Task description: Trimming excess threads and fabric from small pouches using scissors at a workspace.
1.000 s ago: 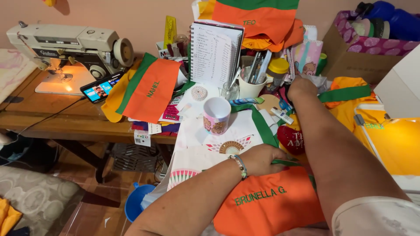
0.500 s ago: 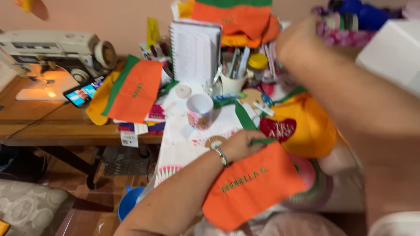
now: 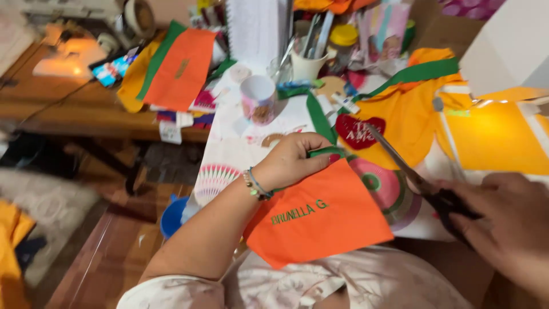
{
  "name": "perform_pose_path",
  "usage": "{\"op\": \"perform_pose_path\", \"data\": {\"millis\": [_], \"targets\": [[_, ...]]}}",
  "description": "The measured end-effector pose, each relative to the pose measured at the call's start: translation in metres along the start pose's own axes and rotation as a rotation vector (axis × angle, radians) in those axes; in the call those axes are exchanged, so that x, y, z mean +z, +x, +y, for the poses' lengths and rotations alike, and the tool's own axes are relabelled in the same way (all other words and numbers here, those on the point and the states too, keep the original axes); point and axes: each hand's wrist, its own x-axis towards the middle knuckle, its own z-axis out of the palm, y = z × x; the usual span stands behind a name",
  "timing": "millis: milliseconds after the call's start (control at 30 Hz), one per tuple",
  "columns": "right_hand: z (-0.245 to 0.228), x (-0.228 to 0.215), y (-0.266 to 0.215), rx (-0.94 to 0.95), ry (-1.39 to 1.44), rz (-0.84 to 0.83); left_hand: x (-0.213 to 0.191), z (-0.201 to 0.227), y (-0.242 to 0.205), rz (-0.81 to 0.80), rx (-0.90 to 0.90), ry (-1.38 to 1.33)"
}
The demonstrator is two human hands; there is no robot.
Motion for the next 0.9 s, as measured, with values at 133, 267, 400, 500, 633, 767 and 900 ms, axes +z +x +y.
{"op": "perform_pose_path", "data": {"millis": [133,267,400,500,633,767,900], "targets": [[0.002,0.042,-0.015,-0.243,0.418,-0.045,0.011,0.016,-0.043,0.1,-0.026,-0.179],[-0.019,0.056,-0.005,-0.236,0.521,0.057,0.014,0.02,-0.066,0.11,-0.019,-0.267],[-0.038,0.043,0.023,-0.249,0.828,-0.039,0.004,0.042,-0.091,0.179,-0.024,-0.125],[-0.08,0.024,0.053,-0.37,0.758,0.02,-0.016,0.055,-0.113,0.257,0.018,-0.016],[-0.119,0.04,0.083,-0.471,0.645,-0.081,-0.022,0.053,-0.141,0.338,0.07,0.1],[-0.162,0.026,0.097,-0.635,0.62,-0.125,-0.028,0.044,-0.167,0.345,0.124,0.125],[-0.186,0.033,0.103,-0.615,0.53,-0.155,-0.034,0.028,-0.186,0.373,0.125,-0.007]]}}
